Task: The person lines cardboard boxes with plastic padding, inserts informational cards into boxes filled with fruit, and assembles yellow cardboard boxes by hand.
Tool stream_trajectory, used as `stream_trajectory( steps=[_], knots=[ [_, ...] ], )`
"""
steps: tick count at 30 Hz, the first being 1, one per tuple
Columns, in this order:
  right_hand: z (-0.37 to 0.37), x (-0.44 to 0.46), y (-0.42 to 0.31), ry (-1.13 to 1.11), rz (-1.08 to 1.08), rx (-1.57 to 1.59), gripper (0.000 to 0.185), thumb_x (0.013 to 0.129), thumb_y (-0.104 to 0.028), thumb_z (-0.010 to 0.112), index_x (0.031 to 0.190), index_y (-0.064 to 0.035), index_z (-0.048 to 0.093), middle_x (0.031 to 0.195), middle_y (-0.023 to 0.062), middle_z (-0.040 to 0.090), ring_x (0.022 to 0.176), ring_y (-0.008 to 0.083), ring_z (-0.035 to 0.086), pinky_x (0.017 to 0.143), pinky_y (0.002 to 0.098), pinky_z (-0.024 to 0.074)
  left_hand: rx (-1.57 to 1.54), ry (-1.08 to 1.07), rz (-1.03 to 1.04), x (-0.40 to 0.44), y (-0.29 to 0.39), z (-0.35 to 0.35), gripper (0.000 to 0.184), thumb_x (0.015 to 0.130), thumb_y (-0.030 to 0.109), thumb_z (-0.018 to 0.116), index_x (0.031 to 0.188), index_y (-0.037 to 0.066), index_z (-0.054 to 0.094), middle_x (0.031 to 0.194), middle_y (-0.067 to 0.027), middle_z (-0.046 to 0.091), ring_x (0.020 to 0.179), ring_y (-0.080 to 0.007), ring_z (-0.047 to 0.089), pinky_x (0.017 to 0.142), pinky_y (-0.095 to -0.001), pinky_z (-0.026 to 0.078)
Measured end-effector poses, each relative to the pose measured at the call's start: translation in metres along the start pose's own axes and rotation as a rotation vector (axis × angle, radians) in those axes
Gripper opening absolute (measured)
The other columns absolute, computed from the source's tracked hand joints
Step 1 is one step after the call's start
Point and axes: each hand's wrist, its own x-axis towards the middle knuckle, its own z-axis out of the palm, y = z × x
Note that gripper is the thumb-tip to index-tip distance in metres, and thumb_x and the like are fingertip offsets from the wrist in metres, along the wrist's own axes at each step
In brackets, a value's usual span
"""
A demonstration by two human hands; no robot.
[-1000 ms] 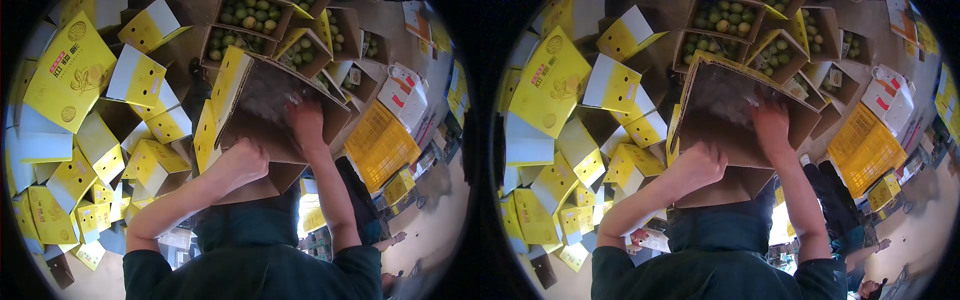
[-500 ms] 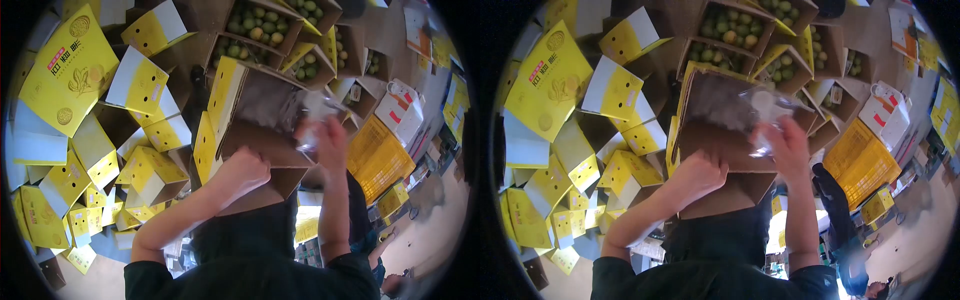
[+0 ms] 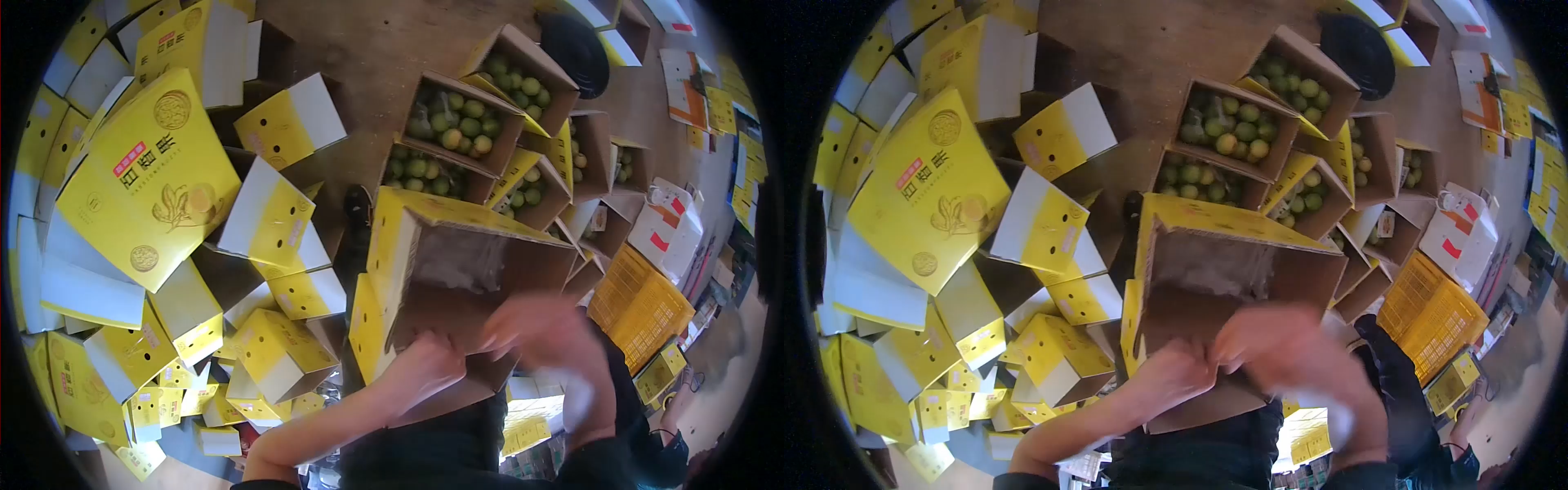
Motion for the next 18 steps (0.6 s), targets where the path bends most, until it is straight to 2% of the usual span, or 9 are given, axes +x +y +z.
stream_trajectory(
  steps=[1, 3, 5, 8, 10, 12, 14, 17, 18],
  knots=[
    [0.018, 0.009, 0.006, -0.314, 0.068, -0.606, 0.023, 0.084, -0.016, 0.057, 0.103, -0.0031, 0.064, 0.108, 0.0160, 0.064, 0.094, 0.0312, 0.063, 0.080, 0.0416, 0.0517, 0.003, 0.042, 0.052, 0.003, -0.002, 0.009, 0.011, 0.074, 0.013, 0.060, 0.079, 0.003, 0.063, 0.069, -0.0083, 0.060, 0.066, -0.0208, 0.060, 0.056, -0.0306, 0.044],
    [0.048, 0.036, 0.055, -0.018, 0.041, -1.258, 0.032, 0.084, -0.015, 0.056, 0.114, -0.0087, 0.062, 0.125, 0.0155, 0.056, 0.112, 0.0311, 0.057, 0.090, 0.0457, 0.0492, -0.065, -0.015, 0.149, 0.005, -0.004, -0.009, 0.013, 0.074, 0.012, 0.060, 0.078, 0.002, 0.065, 0.069, -0.0094, 0.060, 0.066, -0.0215, 0.061, 0.056, -0.0330, 0.046],
    [0.031, 0.060, 0.138, 0.091, 0.024, -1.528, 0.037, 0.085, -0.016, 0.054, 0.121, -0.0142, 0.060, 0.127, 0.0156, 0.054, 0.119, 0.0316, 0.052, 0.096, 0.0466, 0.0460, 0.040, 0.021, 0.165, 0.007, 0.012, -0.020, 0.014, 0.074, 0.012, 0.060, 0.080, 0.001, 0.065, 0.071, -0.0114, 0.062, 0.067, -0.0223, 0.062, 0.057, -0.0339, 0.048],
    [0.000, 0.071, 0.189, 0.258, -0.234, -1.067, 0.037, 0.085, -0.019, 0.054, 0.121, -0.0156, 0.061, 0.121, 0.0161, 0.055, 0.116, 0.0343, 0.053, 0.097, 0.0472, 0.0452, 0.164, 0.078, 0.224, 0.011, 0.019, -0.020, 0.019, 0.073, 0.012, 0.060, 0.085, -0.001, 0.066, 0.072, -0.0129, 0.063, 0.066, -0.0225, 0.062, 0.059, -0.0345, 0.051],
    [-0.002, 0.063, 0.203, 0.107, -0.091, -1.278, 0.038, 0.085, -0.019, 0.055, 0.122, -0.0183, 0.062, 0.122, 0.0161, 0.055, 0.118, 0.0349, 0.052, 0.098, 0.0460, 0.0456, 0.063, 0.083, 0.188, 0.012, 0.020, -0.013, 0.021, 0.073, 0.012, 0.060, 0.087, -0.003, 0.064, 0.072, -0.0122, 0.063, 0.065, -0.0221, 0.062, 0.061, -0.0333, 0.052],
    [0.007, 0.038, 0.173, 0.188, 0.023, -1.177, 0.035, 0.084, -0.018, 0.055, 0.118, -0.0200, 0.063, 0.125, 0.0156, 0.054, 0.116, 0.0346, 0.053, 0.090, 0.0453, 0.0506, 0.064, 0.158, 0.235, 0.015, 0.030, 0.003, 0.022, 0.073, 0.012, 0.060, 0.089, -0.003, 0.064, 0.073, -0.0125, 0.063, 0.065, -0.0228, 0.063, 0.059, -0.0315, 0.050],
    [0.006, 0.012, 0.147, 0.194, 0.341, -0.600, 0.049, 0.077, -0.017, 0.062, 0.125, -0.0216, 0.059, 0.130, 0.0191, 0.050, 0.111, 0.0360, 0.057, 0.089, 0.0426, 0.0519, 0.054, 0.005, 0.263, 0.021, 0.042, 0.005, 0.022, 0.074, 0.013, 0.060, 0.090, -0.002, 0.064, 0.072, -0.0132, 0.064, 0.064, -0.0233, 0.064, 0.056, -0.0306, 0.047],
    [0.001, -0.031, 0.169, 0.264, 0.085, -1.032, 0.044, 0.081, -0.019, 0.061, 0.125, -0.0263, 0.060, 0.140, 0.0190, 0.042, 0.113, 0.0370, 0.056, 0.092, 0.0435, 0.0504, 0.105, 0.135, 0.277, 0.030, 0.045, 0.027, 0.021, 0.073, 0.013, 0.060, 0.088, -0.001, 0.065, 0.068, -0.0100, 0.062, 0.063, -0.0214, 0.062, 0.054, -0.0299, 0.044],
    [-0.006, -0.039, 0.173, 0.265, 0.322, -0.856, 0.041, 0.085, -0.022, 0.061, 0.125, -0.0277, 0.060, 0.144, 0.0211, 0.037, 0.117, 0.0386, 0.053, 0.096, 0.0450, 0.0480, 0.089, 0.049, 0.267, 0.036, 0.047, 0.020, 0.020, 0.073, 0.012, 0.061, 0.088, 0.000, 0.065, 0.066, -0.0079, 0.060, 0.062, -0.0197, 0.061, 0.054, -0.0299, 0.043]
  ],
)
